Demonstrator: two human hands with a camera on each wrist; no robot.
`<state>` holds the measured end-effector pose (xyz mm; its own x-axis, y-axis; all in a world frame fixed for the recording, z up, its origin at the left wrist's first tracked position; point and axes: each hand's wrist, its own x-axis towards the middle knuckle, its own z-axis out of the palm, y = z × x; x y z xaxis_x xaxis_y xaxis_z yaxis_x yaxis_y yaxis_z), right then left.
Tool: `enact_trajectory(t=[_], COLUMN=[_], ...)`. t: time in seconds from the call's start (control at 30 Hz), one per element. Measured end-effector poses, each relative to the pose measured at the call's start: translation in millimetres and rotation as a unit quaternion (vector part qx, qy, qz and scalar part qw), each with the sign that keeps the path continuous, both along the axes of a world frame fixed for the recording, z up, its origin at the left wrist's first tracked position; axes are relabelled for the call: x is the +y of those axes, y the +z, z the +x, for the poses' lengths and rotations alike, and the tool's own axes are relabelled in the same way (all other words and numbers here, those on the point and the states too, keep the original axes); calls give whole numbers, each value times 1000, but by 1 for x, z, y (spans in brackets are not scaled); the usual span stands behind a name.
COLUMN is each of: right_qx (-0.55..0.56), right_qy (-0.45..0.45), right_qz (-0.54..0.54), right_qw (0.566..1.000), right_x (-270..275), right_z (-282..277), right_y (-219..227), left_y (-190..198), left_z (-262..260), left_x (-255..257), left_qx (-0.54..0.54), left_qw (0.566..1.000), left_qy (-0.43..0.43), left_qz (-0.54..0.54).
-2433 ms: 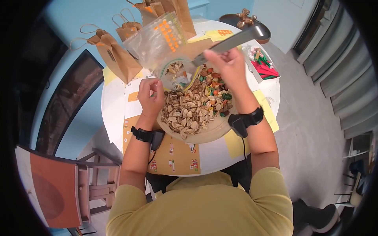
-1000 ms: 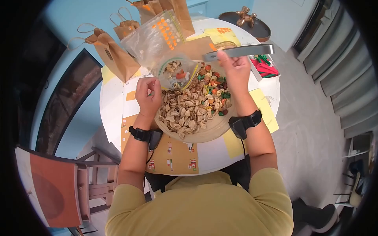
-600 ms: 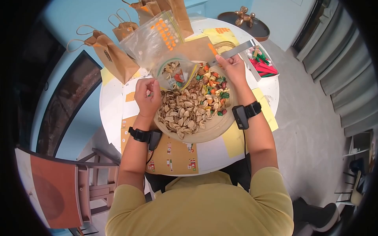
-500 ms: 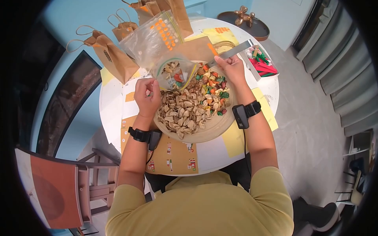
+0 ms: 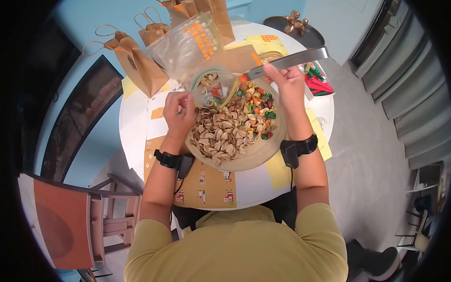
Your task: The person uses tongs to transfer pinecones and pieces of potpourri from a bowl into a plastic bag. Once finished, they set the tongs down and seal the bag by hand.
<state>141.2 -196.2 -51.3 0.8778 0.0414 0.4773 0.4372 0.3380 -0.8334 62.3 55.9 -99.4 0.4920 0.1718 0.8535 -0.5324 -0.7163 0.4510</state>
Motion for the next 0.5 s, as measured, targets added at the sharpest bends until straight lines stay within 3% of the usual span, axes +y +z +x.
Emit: enact_trajectory(t=[0.17, 0.23, 0.37, 0.43, 0.5], right_qx=[30, -13, 12, -7, 20], right_qy=[67, 50, -33, -14, 1], right_qz=[-94, -98, -103, -134, -266], right_qw=[993, 994, 994, 991, 964], right_x=[23, 18, -8, -22, -29], right_z=[-22, -16, 1, 14, 18], right_y=[6, 1, -2, -13, -20], left_y=[1, 1, -1, 0, 0], left_z=[0, 0, 2, 2, 1], left_x=[-1, -1, 1, 0, 0], left_qx=[0, -7, -10, -11, -7], left_qw=[1000, 1000, 1000, 1000, 1000], left_qy=[4, 1, 0, 2, 0], left_qz=[6, 7, 2, 5, 8])
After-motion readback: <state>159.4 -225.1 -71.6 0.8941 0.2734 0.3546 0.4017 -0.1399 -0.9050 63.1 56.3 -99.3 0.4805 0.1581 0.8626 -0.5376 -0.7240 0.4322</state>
